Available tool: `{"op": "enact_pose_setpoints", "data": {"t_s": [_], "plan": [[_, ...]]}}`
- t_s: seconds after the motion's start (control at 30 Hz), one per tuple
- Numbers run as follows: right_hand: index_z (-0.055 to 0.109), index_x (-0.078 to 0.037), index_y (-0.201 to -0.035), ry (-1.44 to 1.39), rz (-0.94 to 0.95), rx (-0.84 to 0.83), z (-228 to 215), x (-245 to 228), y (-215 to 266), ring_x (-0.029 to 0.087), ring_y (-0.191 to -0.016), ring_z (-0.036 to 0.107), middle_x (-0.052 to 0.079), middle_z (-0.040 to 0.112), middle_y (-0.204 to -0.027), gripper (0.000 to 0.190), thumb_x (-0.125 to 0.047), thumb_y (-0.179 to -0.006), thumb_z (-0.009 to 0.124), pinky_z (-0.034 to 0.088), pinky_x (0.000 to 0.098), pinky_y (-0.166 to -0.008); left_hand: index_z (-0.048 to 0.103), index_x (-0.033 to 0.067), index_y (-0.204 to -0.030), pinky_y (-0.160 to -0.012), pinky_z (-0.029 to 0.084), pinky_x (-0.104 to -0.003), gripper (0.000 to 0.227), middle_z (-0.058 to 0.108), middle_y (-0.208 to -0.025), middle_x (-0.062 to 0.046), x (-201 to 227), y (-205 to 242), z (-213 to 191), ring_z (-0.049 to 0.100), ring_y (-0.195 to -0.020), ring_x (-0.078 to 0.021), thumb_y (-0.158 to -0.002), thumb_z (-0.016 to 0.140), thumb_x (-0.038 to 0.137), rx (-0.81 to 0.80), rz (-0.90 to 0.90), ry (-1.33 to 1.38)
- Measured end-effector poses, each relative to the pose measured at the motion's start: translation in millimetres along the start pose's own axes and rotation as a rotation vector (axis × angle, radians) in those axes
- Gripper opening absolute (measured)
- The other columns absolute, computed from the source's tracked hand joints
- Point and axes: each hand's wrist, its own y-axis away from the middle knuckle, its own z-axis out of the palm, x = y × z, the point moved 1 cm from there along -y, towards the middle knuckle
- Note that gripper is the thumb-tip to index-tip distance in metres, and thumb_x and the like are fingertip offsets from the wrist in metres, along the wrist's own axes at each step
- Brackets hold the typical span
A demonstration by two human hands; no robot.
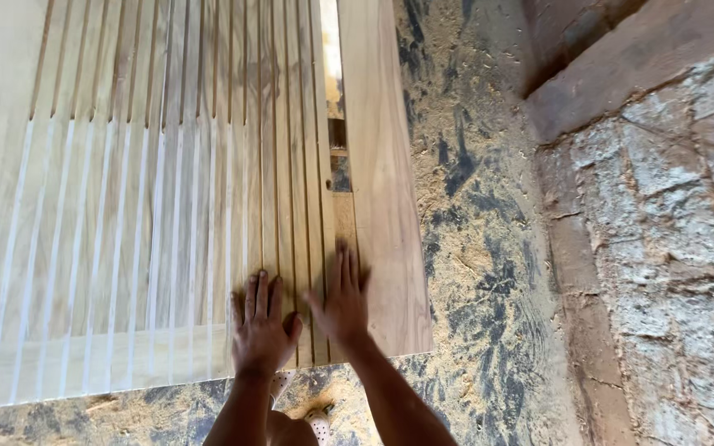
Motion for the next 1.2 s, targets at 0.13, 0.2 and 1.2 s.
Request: {"op": "enact_pose_setpoints", "data": {"t_s": [0.13, 0.2, 1.2], "plan": [[0.015, 0.0, -0.163, 0.051, -0.018, -0.031, 17, 11, -15, 0.045, -0.158, 0.018, 0.024, 0.017, -0.17, 0.102, -0.08, -0.099, 0.019, 0.007, 0.0708, -0.123, 0.028, 0.0121, -0.158, -0.125, 0.006, -0.059, 0.08, 0.018, -0.168, -0.016, 1, 5, -12, 0.014, -0.156, -0.0331, -0.094, 0.043, 0.058, 0.041, -0.002, 0.195], [0.018, 0.002, -0.163, 0.024, -0.089, -0.015, 8, 14, 34, 0.045, -0.158, 0.019, 0.026, 0.016, -0.172, 0.101, -0.076, -0.099, 0.015, 0.007, 0.0729, -0.121, 0.03, 0.0103, -0.156, -0.123, 0.007, -0.06, 0.082, 0.019, -0.166, -0.018, 0, 2, -16, 0.016, -0.154, -0.0351, -0.094, 0.044, 0.062, 0.072, 0.012, 0.258], [0.003, -0.008, -0.167, 0.155, 0.075, -0.074, 21, 20, -41, 0.043, -0.16, 0.009, 0.013, 0.005, -0.175, 0.095, -0.075, -0.1, 0.018, -0.003, 0.075, -0.12, 0.031, 0.0112, -0.159, -0.123, 0.008, -0.062, 0.078, 0.021, -0.168, -0.018, 1, -1, -10, 0.019, -0.155, -0.0345, -0.093, 0.044, 0.053, 0.076, 0.006, 0.258]]}}
